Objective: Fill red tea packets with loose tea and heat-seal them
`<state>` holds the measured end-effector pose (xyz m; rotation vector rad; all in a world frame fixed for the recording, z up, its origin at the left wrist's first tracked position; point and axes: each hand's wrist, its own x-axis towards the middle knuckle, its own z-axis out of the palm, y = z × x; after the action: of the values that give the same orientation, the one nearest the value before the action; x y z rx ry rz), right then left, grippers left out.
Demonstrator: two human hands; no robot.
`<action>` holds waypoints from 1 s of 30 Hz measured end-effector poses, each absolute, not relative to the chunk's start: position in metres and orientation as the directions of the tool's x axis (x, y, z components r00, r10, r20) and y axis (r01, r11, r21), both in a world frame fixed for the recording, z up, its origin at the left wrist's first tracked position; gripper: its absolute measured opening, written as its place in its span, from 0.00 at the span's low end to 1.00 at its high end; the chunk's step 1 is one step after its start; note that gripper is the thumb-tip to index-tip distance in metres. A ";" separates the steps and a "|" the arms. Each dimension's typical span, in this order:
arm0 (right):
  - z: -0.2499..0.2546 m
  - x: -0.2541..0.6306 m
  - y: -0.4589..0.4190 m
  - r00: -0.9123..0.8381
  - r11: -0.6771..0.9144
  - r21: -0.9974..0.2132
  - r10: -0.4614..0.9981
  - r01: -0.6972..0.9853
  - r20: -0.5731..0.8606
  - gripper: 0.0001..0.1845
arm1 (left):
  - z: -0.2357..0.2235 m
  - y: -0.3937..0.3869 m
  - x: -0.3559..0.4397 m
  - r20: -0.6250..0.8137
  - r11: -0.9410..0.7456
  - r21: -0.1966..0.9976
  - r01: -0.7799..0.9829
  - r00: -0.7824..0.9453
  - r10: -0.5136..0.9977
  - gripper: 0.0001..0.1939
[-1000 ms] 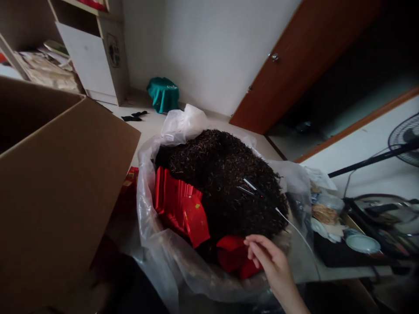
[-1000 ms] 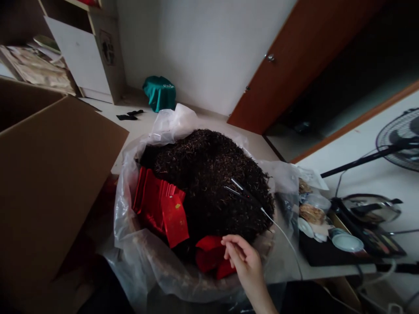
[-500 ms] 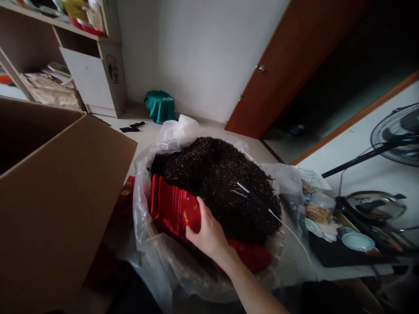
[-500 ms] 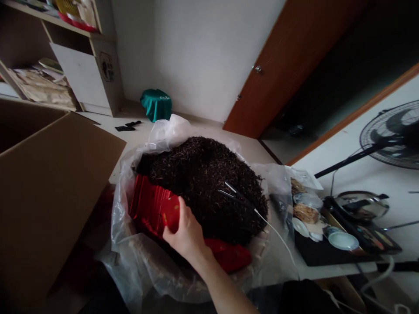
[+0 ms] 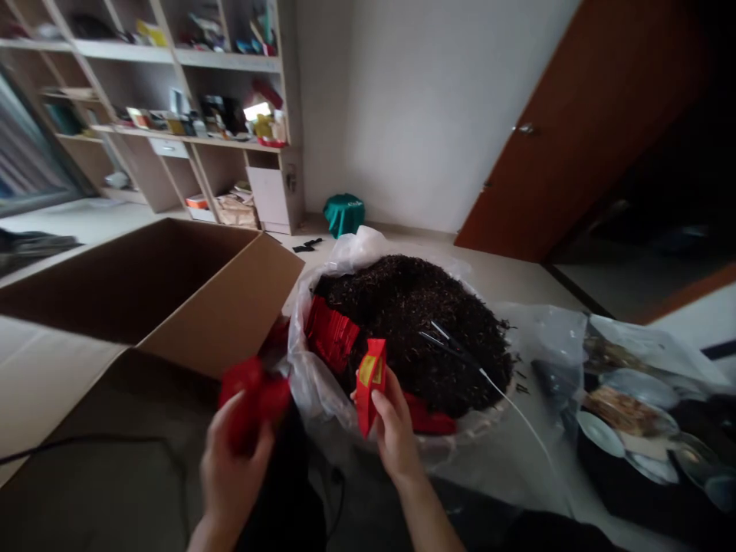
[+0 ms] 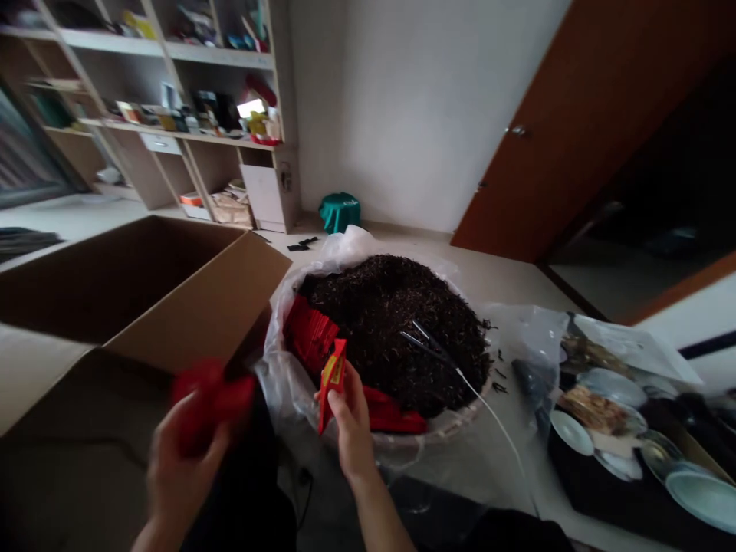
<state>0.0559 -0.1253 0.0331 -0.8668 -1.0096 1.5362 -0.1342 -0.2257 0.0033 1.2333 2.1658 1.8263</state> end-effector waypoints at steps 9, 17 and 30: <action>0.076 0.122 -0.160 0.104 0.381 -0.924 0.920 -0.022 0.377 0.32 | 0.098 -0.181 0.055 0.234 -0.317 0.942 -0.112 -0.460 0.857 0.28; 0.077 0.181 -0.196 -0.141 0.584 -0.778 0.812 0.233 0.567 0.38 | 0.105 -0.191 0.101 0.033 -0.170 0.888 -0.428 -0.309 0.950 0.29; 0.020 0.216 -0.244 0.150 0.008 -0.970 0.988 -0.242 -0.030 0.22 | 0.197 -0.143 -0.143 0.131 -0.483 0.805 -0.344 -0.691 0.711 0.21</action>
<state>0.2155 -0.2443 0.0197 -1.1051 -0.9139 1.2101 -0.1431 -0.1427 0.1969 0.6083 1.0431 2.1822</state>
